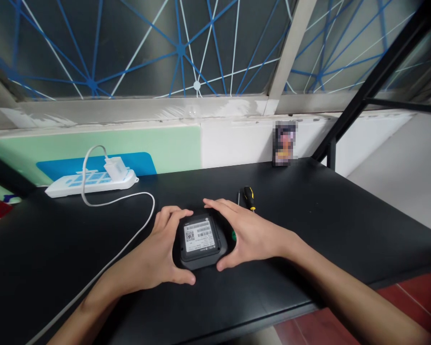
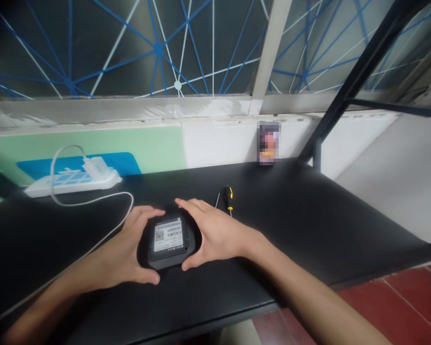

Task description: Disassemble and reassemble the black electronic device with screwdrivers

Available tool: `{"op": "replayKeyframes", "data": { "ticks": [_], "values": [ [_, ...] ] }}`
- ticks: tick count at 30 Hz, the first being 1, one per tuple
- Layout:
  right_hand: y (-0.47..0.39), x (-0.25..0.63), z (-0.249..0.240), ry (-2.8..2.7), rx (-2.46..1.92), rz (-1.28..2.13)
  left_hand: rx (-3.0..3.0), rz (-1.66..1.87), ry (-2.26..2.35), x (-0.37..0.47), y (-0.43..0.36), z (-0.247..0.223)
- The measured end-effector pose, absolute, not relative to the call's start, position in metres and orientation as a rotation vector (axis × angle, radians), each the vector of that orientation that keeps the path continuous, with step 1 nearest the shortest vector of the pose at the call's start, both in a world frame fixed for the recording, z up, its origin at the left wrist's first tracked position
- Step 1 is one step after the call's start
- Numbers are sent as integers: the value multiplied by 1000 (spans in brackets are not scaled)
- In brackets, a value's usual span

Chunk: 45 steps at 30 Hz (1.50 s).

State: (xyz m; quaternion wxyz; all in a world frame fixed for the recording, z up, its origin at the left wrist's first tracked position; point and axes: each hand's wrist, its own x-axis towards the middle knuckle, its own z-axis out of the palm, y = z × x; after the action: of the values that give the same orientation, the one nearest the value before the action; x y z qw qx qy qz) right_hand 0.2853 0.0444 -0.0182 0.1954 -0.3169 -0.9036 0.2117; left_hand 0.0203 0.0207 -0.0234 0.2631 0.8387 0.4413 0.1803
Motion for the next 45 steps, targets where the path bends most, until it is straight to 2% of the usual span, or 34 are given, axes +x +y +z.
{"op": "replayKeyframes", "data": {
  "ticks": [23,40,45],
  "values": [
    [75,309,-31,-2268,-936,465,2202,420,1268,5,19,-28],
    [78,304,-36,-2274,-980,518,2372,335,1490,-90,6,-24],
    [78,302,-37,-2281,-975,504,2389,315,1443,-80,3,-14]
  ]
}}
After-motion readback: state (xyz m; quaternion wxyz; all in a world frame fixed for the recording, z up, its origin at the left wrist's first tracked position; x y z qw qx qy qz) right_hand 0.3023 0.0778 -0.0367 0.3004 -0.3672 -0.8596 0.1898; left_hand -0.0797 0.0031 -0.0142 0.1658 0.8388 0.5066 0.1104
